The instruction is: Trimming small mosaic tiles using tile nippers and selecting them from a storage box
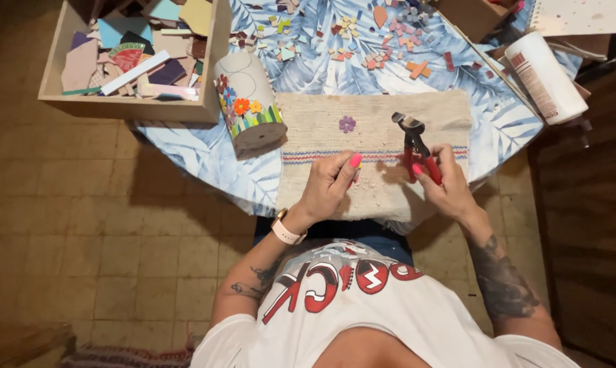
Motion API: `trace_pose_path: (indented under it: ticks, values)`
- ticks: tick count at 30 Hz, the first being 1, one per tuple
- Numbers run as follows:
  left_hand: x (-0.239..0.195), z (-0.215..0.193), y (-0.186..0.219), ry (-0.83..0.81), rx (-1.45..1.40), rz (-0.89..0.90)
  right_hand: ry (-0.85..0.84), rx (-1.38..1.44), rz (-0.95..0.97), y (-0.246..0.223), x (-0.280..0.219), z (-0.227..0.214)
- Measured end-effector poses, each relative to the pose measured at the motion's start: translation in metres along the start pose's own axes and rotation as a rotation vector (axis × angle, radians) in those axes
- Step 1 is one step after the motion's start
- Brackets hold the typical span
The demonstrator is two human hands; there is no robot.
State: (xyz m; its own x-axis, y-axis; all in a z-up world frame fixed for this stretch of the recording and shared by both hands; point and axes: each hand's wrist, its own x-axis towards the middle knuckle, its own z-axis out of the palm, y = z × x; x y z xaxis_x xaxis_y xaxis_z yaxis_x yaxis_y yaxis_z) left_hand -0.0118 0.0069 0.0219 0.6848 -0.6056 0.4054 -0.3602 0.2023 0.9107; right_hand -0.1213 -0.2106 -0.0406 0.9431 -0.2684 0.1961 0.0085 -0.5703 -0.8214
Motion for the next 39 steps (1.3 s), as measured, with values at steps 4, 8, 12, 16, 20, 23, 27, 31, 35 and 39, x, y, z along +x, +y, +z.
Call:
trace_pose_path:
  ticks: [4,8,12,16,20,23,27,31,35,39]
  values:
    - [0.002,0.001,-0.008,-0.013,-0.008,-0.036,0.045,-0.009,-0.089,-0.02,0.01,0.013]
    - [0.013,-0.001,-0.008,-0.015,-0.016,-0.055,-0.095,-0.164,-0.209,-0.023,0.018,0.001]
    - [0.018,-0.01,-0.019,-0.089,0.036,-0.054,-0.385,-0.261,-0.142,-0.045,0.03,-0.02]
    - [0.024,-0.011,-0.028,-0.16,0.049,-0.07,-0.495,-0.224,-0.071,-0.053,0.037,-0.024]
    - [0.027,-0.011,-0.037,-0.184,0.081,-0.037,-0.562,-0.255,0.001,-0.065,0.043,-0.026]
    - [0.028,-0.012,-0.042,-0.201,0.114,-0.008,-0.586,-0.289,0.015,-0.058,0.043,-0.026]
    - [0.03,-0.013,-0.042,-0.216,0.136,0.023,-0.601,-0.314,0.024,-0.071,0.047,-0.025]
    - [0.029,-0.012,-0.043,-0.215,0.103,0.04,-0.622,-0.348,0.045,-0.067,0.043,-0.025]
    - [0.026,-0.012,-0.046,-0.208,0.075,0.023,-0.622,-0.358,0.062,-0.07,0.041,-0.023]
    - [0.023,-0.011,-0.051,-0.192,0.121,0.04,-0.615,-0.37,0.045,-0.071,0.04,-0.02]
